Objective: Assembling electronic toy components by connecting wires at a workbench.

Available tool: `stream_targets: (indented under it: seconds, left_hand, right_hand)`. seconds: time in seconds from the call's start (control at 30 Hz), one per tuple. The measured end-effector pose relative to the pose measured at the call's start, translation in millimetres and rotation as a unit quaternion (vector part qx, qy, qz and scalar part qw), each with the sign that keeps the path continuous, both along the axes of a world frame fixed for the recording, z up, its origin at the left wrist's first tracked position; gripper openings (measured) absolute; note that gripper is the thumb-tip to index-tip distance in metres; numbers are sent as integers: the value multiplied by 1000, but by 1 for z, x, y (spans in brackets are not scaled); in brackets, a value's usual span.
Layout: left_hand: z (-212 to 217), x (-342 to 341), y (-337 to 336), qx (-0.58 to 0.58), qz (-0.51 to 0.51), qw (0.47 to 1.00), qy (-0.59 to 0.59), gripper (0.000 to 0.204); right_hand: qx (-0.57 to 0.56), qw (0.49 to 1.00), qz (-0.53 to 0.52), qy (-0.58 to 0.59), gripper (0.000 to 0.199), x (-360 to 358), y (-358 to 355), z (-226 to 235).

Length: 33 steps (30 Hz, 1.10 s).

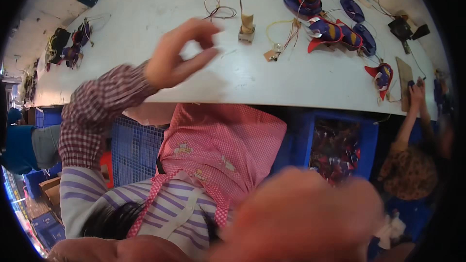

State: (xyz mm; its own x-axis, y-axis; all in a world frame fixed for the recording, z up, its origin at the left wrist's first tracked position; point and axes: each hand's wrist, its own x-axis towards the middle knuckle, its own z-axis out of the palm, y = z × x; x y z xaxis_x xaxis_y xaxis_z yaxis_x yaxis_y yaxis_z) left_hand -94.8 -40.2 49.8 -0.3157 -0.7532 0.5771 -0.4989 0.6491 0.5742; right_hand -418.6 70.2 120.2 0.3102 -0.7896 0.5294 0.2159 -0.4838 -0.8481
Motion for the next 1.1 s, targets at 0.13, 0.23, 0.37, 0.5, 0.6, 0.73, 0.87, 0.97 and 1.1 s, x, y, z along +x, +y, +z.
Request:
stream_targets:
  seconds: [0.13,0.23,0.37,0.5,0.6,0.73,0.87,0.97,1.1]
  left_hand:
    - [19,-105,-112,15,46,998,-30,62]
    - [16,-130,-210,225,102,964,-96,69]
    - [-33,-136,-280,212,243,942,-89,81]
    - [-39,-169,-270,185,343,916,-95,81]
    - [-36,-174,-279,216,332,913,-96,84]
    - [-36,-172,-266,261,337,897,-116,82]
    - [-47,-168,-229,123,318,911,230,76]
    - [-31,-173,-165,187,160,865,437,87]
    - [-56,-154,-96,266,81,828,486,88]
  right_hand:
    - [22,994,-103,12,41,-46,17,9]
    - [26,989,-142,32,37,-6,-44,11]
    - [236,954,-148,109,37,-16,-81,-11]
    - [235,953,-151,115,20,-34,-156,-49]
    - [211,952,-168,146,18,-26,-214,-62]
    - [169,937,-218,216,22,-12,-304,-87]
    - [43,891,-260,369,27,2,-385,-115]
    - [-6,871,-251,422,35,13,-420,-134]
    - [72,826,-221,513,44,41,-432,-135]
